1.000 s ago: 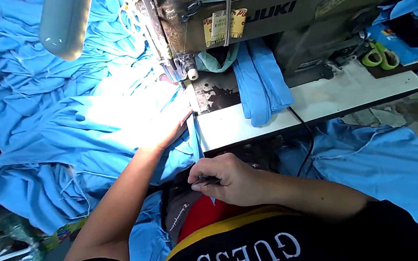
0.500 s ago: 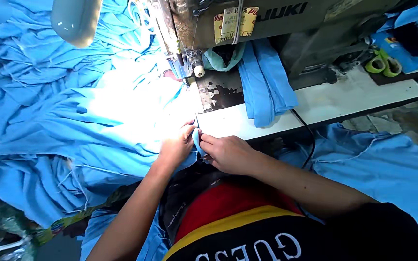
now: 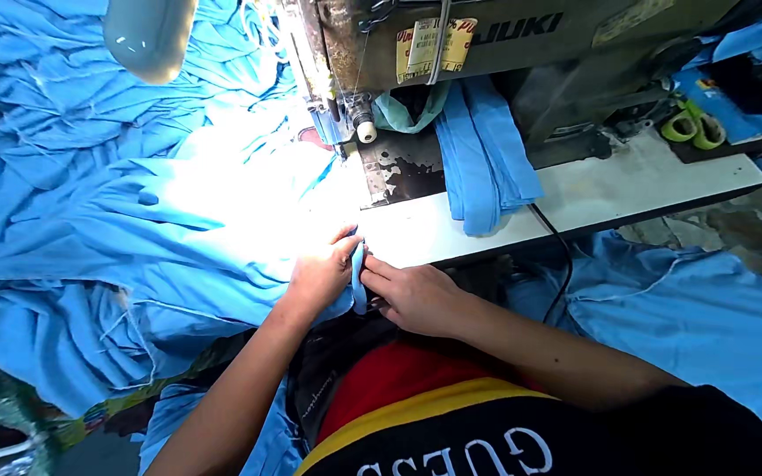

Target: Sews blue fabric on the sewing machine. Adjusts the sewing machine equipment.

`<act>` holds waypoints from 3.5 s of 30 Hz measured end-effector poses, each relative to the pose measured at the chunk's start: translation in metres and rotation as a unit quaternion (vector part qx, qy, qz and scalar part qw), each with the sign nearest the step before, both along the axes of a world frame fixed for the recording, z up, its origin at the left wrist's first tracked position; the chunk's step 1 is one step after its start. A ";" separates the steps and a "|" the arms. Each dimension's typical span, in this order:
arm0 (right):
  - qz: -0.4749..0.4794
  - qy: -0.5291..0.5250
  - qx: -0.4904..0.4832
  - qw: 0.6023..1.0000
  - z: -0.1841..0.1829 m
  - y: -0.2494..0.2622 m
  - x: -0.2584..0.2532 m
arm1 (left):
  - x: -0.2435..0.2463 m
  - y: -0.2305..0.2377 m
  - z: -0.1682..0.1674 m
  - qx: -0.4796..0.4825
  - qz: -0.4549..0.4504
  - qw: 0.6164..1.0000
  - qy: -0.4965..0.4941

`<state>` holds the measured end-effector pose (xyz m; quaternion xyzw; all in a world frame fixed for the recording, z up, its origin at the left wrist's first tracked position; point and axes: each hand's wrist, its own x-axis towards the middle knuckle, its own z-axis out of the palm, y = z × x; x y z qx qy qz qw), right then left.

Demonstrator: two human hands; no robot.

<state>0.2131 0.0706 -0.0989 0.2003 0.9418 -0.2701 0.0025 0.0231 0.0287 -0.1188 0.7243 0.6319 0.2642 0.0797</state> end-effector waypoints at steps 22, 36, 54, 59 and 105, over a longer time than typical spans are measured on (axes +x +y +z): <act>0.014 0.073 0.065 0.995 -0.006 0.006 -0.002 | -0.029 0.003 -0.017 0.082 -0.117 0.988 0.059; 0.019 0.062 0.063 0.996 0.000 0.038 -0.017 | -0.039 0.033 -0.004 0.011 -0.112 0.993 0.043; -0.123 0.097 0.070 0.985 -0.004 0.049 -0.050 | -0.052 0.069 -0.007 0.035 -0.085 0.994 0.066; -0.223 0.064 0.074 0.970 0.012 0.082 -0.032 | -0.048 0.042 -0.002 0.072 -0.062 0.995 0.014; -0.040 0.163 0.137 0.976 -0.016 0.017 -0.021 | -0.026 0.047 0.081 -0.334 -0.039 0.887 0.318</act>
